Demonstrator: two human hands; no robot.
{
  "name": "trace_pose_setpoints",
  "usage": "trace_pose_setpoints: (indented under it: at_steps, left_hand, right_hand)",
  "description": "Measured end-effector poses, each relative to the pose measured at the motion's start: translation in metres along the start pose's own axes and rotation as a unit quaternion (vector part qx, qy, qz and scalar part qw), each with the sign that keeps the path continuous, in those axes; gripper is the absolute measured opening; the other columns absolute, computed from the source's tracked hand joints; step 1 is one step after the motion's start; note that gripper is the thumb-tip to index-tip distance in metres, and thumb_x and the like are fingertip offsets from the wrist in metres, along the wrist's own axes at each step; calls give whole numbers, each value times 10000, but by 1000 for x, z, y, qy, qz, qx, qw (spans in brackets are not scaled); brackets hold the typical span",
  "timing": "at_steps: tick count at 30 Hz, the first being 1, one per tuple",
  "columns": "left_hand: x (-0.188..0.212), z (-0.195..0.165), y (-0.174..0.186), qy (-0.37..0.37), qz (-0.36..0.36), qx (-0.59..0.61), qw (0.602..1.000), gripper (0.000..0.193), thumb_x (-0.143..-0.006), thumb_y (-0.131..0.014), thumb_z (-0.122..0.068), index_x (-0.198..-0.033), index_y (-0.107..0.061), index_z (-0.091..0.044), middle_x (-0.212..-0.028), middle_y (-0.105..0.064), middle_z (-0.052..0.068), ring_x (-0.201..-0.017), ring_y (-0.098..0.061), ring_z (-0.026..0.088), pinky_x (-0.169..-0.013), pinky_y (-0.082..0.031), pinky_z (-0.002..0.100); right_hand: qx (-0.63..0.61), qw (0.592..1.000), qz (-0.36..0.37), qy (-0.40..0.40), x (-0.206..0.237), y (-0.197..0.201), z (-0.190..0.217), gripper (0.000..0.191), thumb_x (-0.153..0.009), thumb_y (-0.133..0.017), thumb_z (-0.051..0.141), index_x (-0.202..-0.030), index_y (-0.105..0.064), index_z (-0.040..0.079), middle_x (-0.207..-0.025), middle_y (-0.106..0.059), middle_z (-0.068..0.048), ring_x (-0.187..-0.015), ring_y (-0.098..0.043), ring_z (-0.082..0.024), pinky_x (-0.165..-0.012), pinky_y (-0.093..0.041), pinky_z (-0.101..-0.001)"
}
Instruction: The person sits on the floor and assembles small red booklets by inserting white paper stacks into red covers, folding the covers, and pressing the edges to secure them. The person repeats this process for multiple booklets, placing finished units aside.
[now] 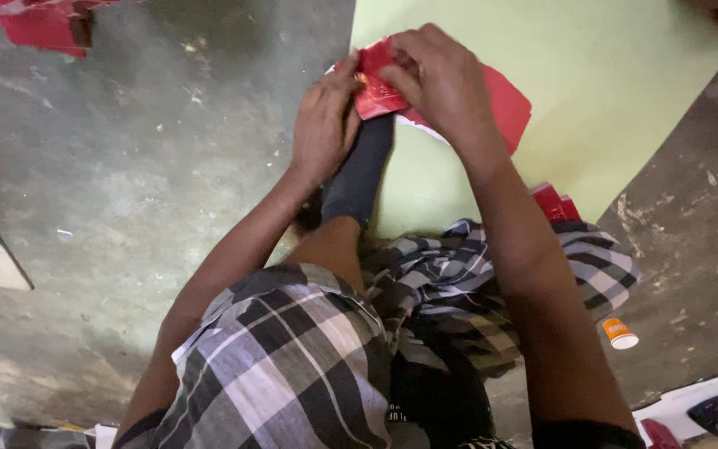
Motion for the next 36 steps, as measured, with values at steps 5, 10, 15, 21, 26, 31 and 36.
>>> trace_pose_setpoints:
  at_steps: [5,10,15,21,26,31,36]
  left_hand:
    - [-10,-5,-11,48,18,-12,999,589,-1095,-624,-134,-1622,-366,-74,-1557,-500,157,-1399,-522,388,-1169,-454,463]
    - [-24,-16,-23,98,24,-77,992,598,-1086,-612,-216,-1629,-385,-112,-1453,-514,144,-1291,-496,346,-1118,-400,457]
    - [-40,-31,-26,7,12,-204,979,550,-1084,-590,-280,-1582,-424,-116,-1497,-520,101,-1251,-476,325,-1061,-379,453]
    - [-37,-31,-14,-22,-43,-161,986,539,-1024,-599,-265,-1532,-459,-149,-1505,-547,69,-1278,-501,287,-1064,-384,447]
    - [-29,-16,-11,77,-38,-106,991,422,-1108,-587,-144,-1519,-492,-119,-1346,-598,109,-1221,-542,312,-1066,-420,463]
    - [-26,-19,-6,53,-77,-59,994,366,-1103,-578,-121,-1459,-498,-147,-1360,-667,97,-1164,-563,290,-1052,-438,439]
    - [-36,-28,-10,58,-50,-121,990,437,-1075,-617,-227,-1499,-525,-172,-1336,-666,88,-1130,-547,290,-1011,-420,454]
  right_hand:
    - [0,996,15,-83,9,-10,-15,233,-969,-789,127,-1168,-707,39,-1056,-707,-129,-949,-704,-297,-820,-559,-445]
    - [237,957,-76,148,39,0,35,313,-980,-723,187,-1246,-710,22,-1307,-695,-130,-1237,-635,-276,-1029,-493,-492]
    - [212,975,-25,66,70,-10,46,259,-1006,-667,210,-1181,-727,29,-1250,-687,-157,-1203,-635,-302,-1033,-492,-498]
    - [-197,976,-16,86,18,-37,88,313,-1097,-572,319,-1102,-701,33,-1028,-668,-146,-965,-624,-313,-854,-496,-475]
    - [-422,868,-144,-217,-33,-23,-25,479,-1148,-353,377,-1145,-622,-20,-1050,-595,-178,-939,-546,-320,-847,-429,-463]
    - [-46,989,-76,116,33,23,-18,508,-1120,-425,437,-1422,-594,65,-1458,-607,-89,-1269,-609,-267,-1013,-494,-430]
    - [202,958,59,194,42,-2,1,682,-1014,-571,488,-1533,-498,52,-1604,-441,-130,-1429,-440,-320,-1119,-354,-503]
Point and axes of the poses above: each hand's wrist, its own x-axis away from the middle knuckle, its own y-axis out of the back of the hand, z = x × y, the point moved 7 cm from there along -x, towards the middle knuckle
